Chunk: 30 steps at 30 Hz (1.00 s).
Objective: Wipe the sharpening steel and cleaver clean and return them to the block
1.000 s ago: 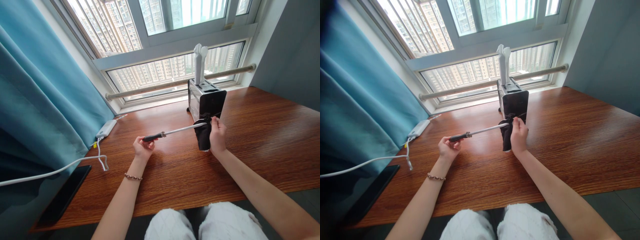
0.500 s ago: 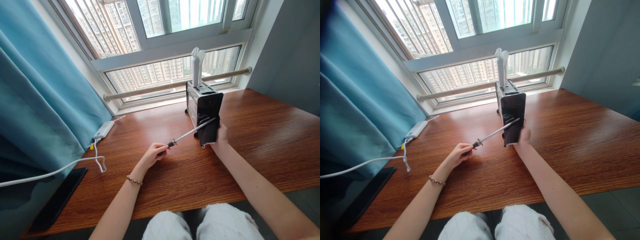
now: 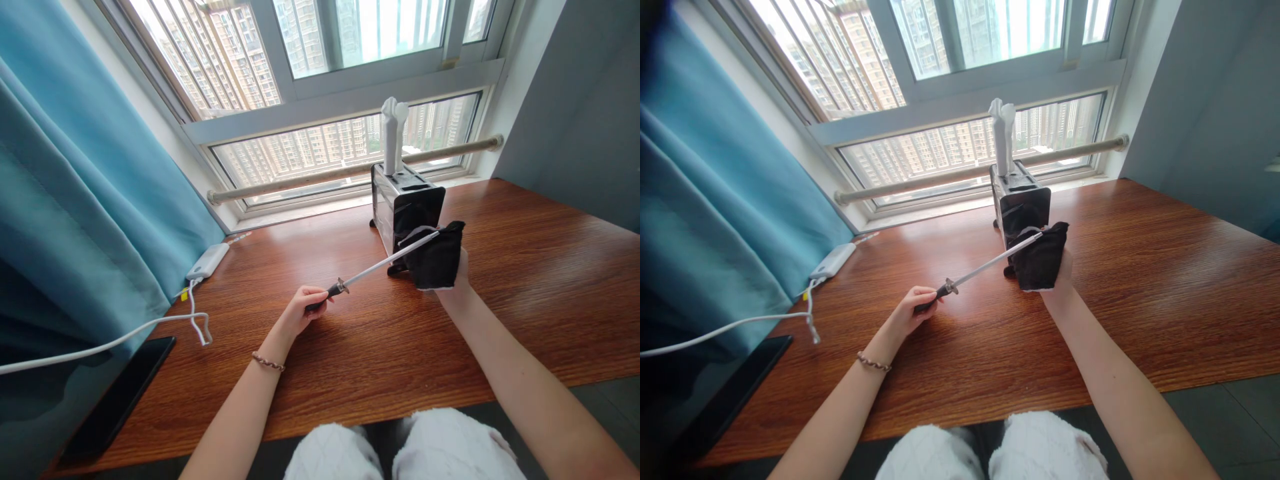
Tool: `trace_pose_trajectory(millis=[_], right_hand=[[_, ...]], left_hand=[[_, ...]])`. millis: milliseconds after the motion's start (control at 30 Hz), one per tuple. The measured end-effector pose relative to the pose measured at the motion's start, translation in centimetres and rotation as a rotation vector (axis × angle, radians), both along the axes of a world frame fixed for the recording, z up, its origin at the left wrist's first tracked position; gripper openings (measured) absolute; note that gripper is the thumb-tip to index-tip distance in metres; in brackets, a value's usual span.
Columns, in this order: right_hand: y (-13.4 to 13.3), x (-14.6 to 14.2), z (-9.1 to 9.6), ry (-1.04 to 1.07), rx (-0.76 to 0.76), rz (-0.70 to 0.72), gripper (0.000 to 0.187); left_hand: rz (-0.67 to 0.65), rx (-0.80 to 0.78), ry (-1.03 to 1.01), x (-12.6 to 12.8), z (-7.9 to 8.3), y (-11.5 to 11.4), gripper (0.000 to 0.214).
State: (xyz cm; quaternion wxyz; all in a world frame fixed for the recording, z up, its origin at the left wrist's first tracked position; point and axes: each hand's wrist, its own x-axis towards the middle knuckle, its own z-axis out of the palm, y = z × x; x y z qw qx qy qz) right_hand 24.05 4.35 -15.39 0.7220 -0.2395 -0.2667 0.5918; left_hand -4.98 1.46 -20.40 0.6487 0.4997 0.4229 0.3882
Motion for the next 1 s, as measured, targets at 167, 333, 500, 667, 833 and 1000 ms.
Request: trace_pose_trajectory(millis=[167, 333, 500, 667, 833, 1000], right_hand=[[0.2, 0.4, 0.3, 0.262, 0.112, 0.210, 0.024], [-1.0, -3.3, -1.3, 0.289, -0.012, 0.569, 0.013], [-2.3, -6.4, -3.0, 0.194, -0.081, 0.682, 0.015], [-2.4, -6.6, -3.7, 0.094, -0.103, 0.765, 0.026], [-2.6, -7.2, -4.5, -0.013, -0.082, 0.730, 0.023], [-3.0, -7.9, -5.4, -0.132, -0.066, 0.707, 0.031]], left_hand=[[-0.001, -0.039, -0.009, 0.3, -0.4, 0.0, 0.027], [-0.007, -0.006, -0.027, 0.9, -0.3, -0.3, 0.027], [-0.016, 0.040, -0.027, 1.5, 0.1, -0.8, 0.025], [0.131, 0.295, 0.219, 2.4, 0.9, -1.4, 0.022], [0.307, 0.663, 0.534, 3.2, 1.2, -2.2, 0.016], [0.234, 0.676, 0.556, 3.1, 1.5, -2.5, 0.017]])
